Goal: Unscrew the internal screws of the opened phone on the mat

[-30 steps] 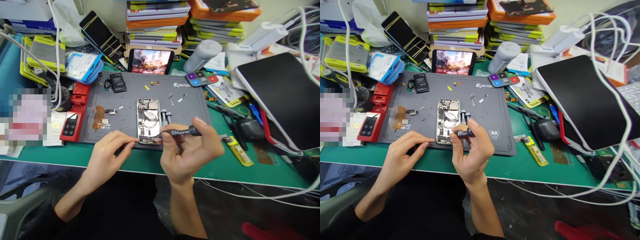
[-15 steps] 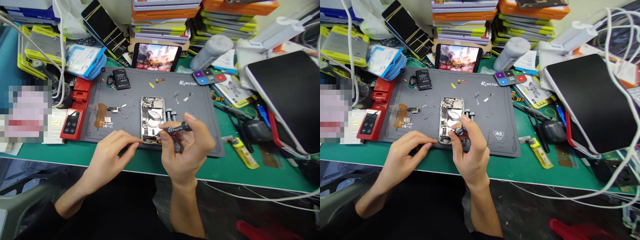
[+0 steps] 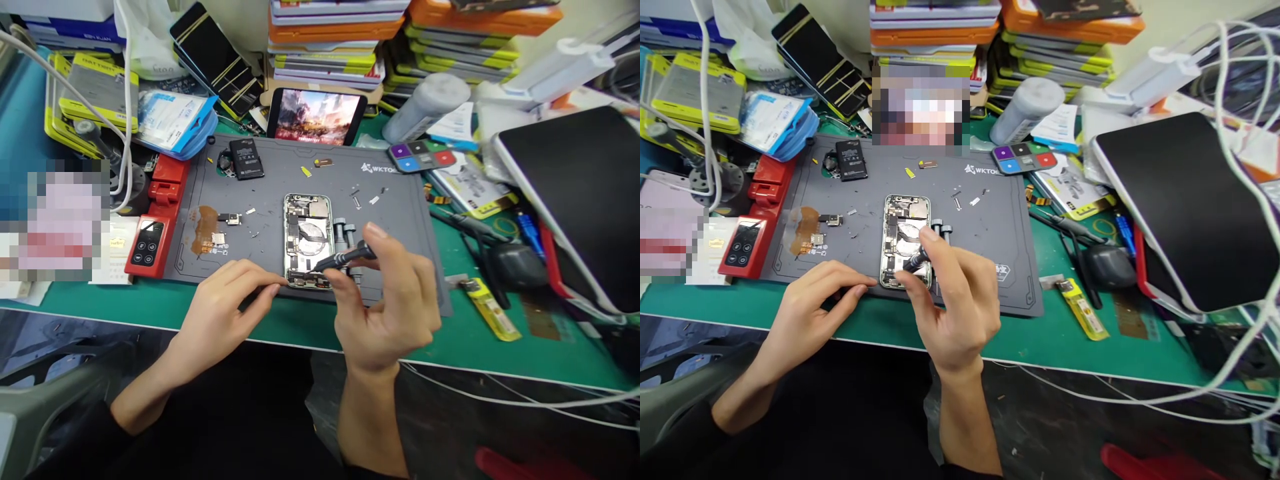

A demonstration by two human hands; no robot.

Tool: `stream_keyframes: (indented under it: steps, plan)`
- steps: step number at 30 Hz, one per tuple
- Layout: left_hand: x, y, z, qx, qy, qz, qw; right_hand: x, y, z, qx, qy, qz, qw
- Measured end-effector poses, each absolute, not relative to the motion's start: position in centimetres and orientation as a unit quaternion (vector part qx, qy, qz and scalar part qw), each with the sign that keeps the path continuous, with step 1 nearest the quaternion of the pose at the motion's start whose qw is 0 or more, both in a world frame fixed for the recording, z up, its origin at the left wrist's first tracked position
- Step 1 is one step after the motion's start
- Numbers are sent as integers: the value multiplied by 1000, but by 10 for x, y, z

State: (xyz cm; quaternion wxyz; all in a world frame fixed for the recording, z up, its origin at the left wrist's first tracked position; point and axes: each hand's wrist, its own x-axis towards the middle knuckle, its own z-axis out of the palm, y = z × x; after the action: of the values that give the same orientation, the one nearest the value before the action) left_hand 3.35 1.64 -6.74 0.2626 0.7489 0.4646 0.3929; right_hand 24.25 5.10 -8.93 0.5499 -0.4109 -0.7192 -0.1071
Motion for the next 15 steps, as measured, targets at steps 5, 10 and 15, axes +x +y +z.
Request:
stream_keyframes:
  steps: [5, 10, 15]
  plan:
    - [34, 16, -68, 750, 464, 393, 260, 240, 51, -87, -392, -720, -118, 560]
    - [33, 15, -66, 735, 465, 418, 262, 239, 50, -84, -395, -715, -110, 566]
    - [30, 19, -62, 748, 512, 412, 94, 240, 50, -85, -389, -708, -91, 582]
